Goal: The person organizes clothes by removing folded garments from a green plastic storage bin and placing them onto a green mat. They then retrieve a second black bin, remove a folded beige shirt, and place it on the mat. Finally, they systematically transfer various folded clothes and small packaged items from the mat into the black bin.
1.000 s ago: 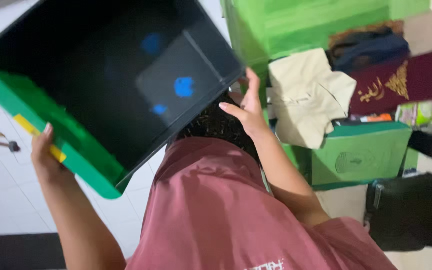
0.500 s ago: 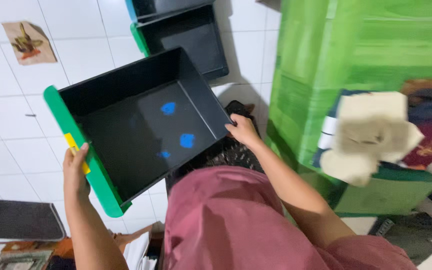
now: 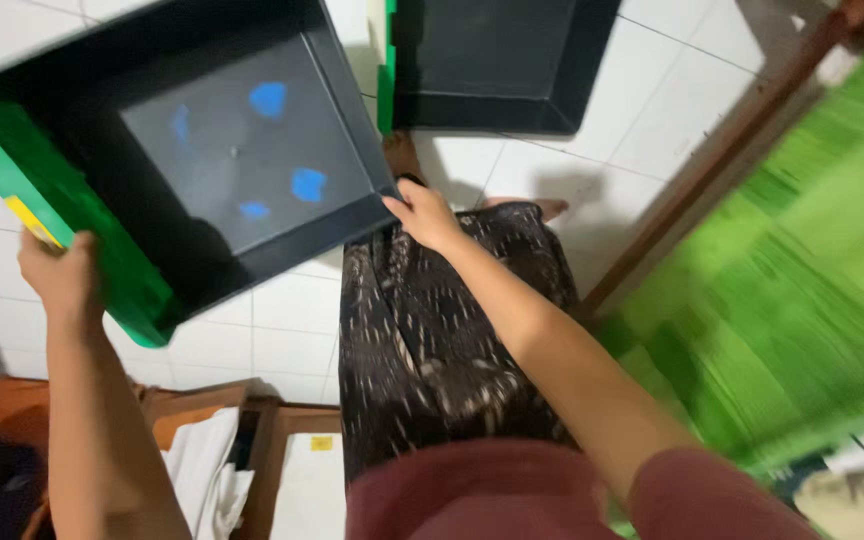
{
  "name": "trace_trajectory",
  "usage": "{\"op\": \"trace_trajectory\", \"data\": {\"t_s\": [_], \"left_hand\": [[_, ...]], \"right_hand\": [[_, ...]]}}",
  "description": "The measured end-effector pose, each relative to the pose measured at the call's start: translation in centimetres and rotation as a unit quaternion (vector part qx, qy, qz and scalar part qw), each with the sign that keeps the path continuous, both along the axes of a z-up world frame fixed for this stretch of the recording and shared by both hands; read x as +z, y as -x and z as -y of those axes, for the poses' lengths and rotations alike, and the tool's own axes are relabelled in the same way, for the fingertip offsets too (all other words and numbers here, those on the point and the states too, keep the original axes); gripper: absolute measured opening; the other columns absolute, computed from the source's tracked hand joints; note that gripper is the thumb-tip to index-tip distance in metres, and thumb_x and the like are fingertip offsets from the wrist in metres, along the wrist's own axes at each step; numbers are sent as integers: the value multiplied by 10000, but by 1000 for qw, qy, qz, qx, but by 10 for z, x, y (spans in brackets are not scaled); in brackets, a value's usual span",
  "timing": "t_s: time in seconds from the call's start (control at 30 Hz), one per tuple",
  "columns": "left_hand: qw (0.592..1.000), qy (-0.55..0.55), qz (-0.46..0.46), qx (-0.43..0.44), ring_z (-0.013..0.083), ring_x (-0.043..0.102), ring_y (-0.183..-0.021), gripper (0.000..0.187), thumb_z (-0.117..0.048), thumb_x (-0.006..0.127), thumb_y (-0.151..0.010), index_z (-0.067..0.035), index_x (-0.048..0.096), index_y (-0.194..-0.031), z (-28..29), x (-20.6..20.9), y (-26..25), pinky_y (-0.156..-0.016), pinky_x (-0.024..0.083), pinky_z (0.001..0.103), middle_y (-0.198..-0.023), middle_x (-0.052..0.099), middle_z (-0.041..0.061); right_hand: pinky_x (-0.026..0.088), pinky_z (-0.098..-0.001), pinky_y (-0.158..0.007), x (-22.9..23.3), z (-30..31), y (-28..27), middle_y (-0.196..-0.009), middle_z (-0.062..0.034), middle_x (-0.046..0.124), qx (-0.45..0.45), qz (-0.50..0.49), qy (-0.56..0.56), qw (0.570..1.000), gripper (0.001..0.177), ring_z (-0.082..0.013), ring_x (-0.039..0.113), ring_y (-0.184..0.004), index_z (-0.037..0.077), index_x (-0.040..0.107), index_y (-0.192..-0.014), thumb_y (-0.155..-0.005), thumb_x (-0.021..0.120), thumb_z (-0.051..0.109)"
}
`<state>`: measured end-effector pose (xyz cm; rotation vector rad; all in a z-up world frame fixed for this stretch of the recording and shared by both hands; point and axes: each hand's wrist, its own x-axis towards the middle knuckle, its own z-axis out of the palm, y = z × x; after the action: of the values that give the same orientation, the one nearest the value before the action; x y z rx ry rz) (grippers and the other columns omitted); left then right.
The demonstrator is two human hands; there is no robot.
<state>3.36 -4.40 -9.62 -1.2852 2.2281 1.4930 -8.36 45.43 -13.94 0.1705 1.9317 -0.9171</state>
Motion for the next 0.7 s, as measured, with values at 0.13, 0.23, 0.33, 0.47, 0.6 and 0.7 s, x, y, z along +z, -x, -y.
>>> {"op": "trace_trajectory", "data": {"t_s": [0.13, 0.23, 0.33, 0.47, 0.6, 0.7], "left_hand": [[993, -7, -118, 29, 236, 685, -1216, 517, 146, 533, -890, 65, 546, -1399, 21, -117, -14, -1110, 566, 361, -1349, 670, 145], [994, 47, -96, 17, 245, 708, -1220, 581, 155, 575, -868, 46, 585, -1438, 28, -184, -25, -1093, 574, 358, -1347, 700, 152], [980, 189, -21, 60, 218, 771, -1080, 513, 124, 659, -789, -11, 689, -1283, 19, -241, -29, -989, 602, 340, -1194, 792, 121], [941, 321, 104, 23, 217, 721, -865, 403, 67, 781, -716, -28, 678, -1094, 21, -285, -49, -781, 562, 377, -969, 754, 98], [924, 369, 101, 25, 230, 721, -796, 339, 63, 820, -707, 7, 625, -979, 3, -311, -43, -725, 597, 373, -896, 742, 80], [954, 144, -54, 256, 233, 449, -796, 303, 55, 667, -929, -2, 370, -902, -12, -322, -39, -731, 444, 381, -874, 483, 85]], "right_hand": [[495, -463, -624, -82, 39, 18, -720, -119, 644, 47, -47, -66, 996, 358, -315, 695, -691, 61, 529, -872, -977, 692, 361], [486, -484, -616, -118, 49, 18, -765, -140, 694, 90, -84, -130, 984, 315, -338, 667, -718, 73, 567, -916, -1003, 690, 350], [560, -431, -574, -119, 51, 18, -840, -169, 727, 62, 67, -150, 984, 296, -283, 711, -684, 75, 524, -1088, -1001, 622, 340], [658, -393, -583, -114, 47, 16, -1055, -126, 680, 54, 172, -93, 979, 533, -236, 763, -773, 21, 467, -1294, -935, 686, 347], [630, -360, -668, -117, 17, 2, -1157, -92, 696, 71, 177, -14, 982, 637, -245, 764, -804, 50, 372, -1476, -997, 653, 360], [612, -335, -705, -105, -23, -20, -1069, -131, 781, 39, 68, 95, 992, 485, -208, 771, -849, 44, 619, -1389, -995, 661, 322]]}}
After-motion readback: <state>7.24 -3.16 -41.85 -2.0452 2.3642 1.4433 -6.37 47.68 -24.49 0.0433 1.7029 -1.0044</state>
